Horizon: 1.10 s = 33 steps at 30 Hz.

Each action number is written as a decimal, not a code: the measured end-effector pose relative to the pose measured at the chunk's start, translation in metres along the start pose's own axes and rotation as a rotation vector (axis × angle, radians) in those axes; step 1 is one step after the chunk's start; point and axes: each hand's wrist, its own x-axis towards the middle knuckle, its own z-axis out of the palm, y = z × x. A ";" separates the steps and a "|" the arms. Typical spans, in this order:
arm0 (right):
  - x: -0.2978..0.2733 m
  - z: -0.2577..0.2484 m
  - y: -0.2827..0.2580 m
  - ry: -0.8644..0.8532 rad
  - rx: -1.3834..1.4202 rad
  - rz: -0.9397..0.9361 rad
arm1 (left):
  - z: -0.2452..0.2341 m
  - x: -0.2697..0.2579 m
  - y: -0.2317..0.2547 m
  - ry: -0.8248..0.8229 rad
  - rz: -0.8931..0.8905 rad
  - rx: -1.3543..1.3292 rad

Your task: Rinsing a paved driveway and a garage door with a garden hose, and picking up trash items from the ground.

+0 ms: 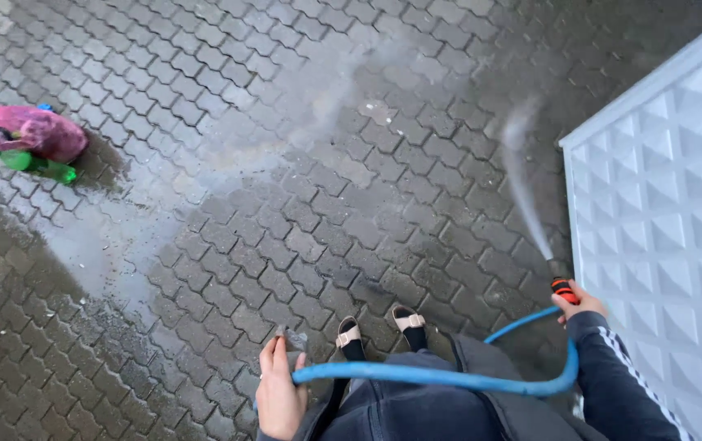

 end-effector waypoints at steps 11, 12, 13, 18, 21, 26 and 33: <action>-0.007 0.081 -0.140 -0.228 -0.018 -0.224 | -0.011 -0.063 -0.034 0.417 -0.204 -0.030; -0.014 0.088 -0.152 -0.292 -0.051 -0.254 | -0.015 -0.071 -0.034 0.418 -0.263 -0.031; -0.021 0.095 -0.164 -0.356 -0.084 -0.283 | -0.019 -0.077 -0.034 0.419 -0.322 -0.033; -0.038 0.121 -0.208 -0.474 -0.119 -0.335 | -0.016 -0.108 -0.040 0.492 -0.455 0.029; -0.048 0.135 -0.226 -0.524 -0.133 -0.379 | -0.012 -0.124 -0.044 0.559 -0.482 0.041; -0.064 0.165 -0.246 -0.571 -0.156 -0.437 | -0.026 -0.146 -0.043 0.644 -0.497 0.034; -0.112 0.196 -0.270 -0.677 -0.173 -0.475 | -0.028 -0.169 -0.062 0.808 -0.453 -0.308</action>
